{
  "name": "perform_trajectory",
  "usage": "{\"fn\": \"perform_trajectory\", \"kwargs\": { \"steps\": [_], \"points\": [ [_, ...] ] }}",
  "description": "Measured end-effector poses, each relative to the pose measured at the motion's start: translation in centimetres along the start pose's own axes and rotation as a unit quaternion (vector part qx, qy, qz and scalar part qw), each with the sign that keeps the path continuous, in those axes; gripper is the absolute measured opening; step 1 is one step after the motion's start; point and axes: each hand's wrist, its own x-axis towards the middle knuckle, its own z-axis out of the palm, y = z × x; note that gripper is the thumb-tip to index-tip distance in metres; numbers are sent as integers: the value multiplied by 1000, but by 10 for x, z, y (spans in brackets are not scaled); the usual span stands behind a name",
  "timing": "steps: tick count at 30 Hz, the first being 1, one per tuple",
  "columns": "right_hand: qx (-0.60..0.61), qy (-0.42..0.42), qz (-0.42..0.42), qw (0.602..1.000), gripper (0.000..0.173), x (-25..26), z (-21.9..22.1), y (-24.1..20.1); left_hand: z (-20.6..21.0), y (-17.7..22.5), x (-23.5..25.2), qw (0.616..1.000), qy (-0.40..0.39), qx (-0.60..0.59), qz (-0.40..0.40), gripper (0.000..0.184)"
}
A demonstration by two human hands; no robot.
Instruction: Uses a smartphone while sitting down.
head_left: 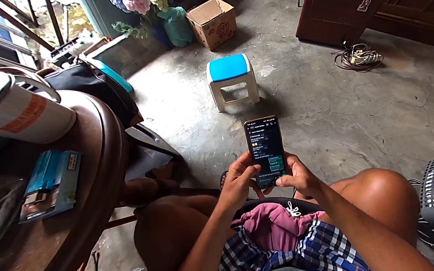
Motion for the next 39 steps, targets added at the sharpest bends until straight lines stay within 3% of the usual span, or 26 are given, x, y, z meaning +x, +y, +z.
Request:
{"fn": "perform_trajectory", "kwargs": {
  "steps": [39],
  "points": [
    [-11, 5, -5, 1000, 50, 0, 0, -1, -1, -1, 1, 1000, -8, -3, 1, 34]
  ]
}}
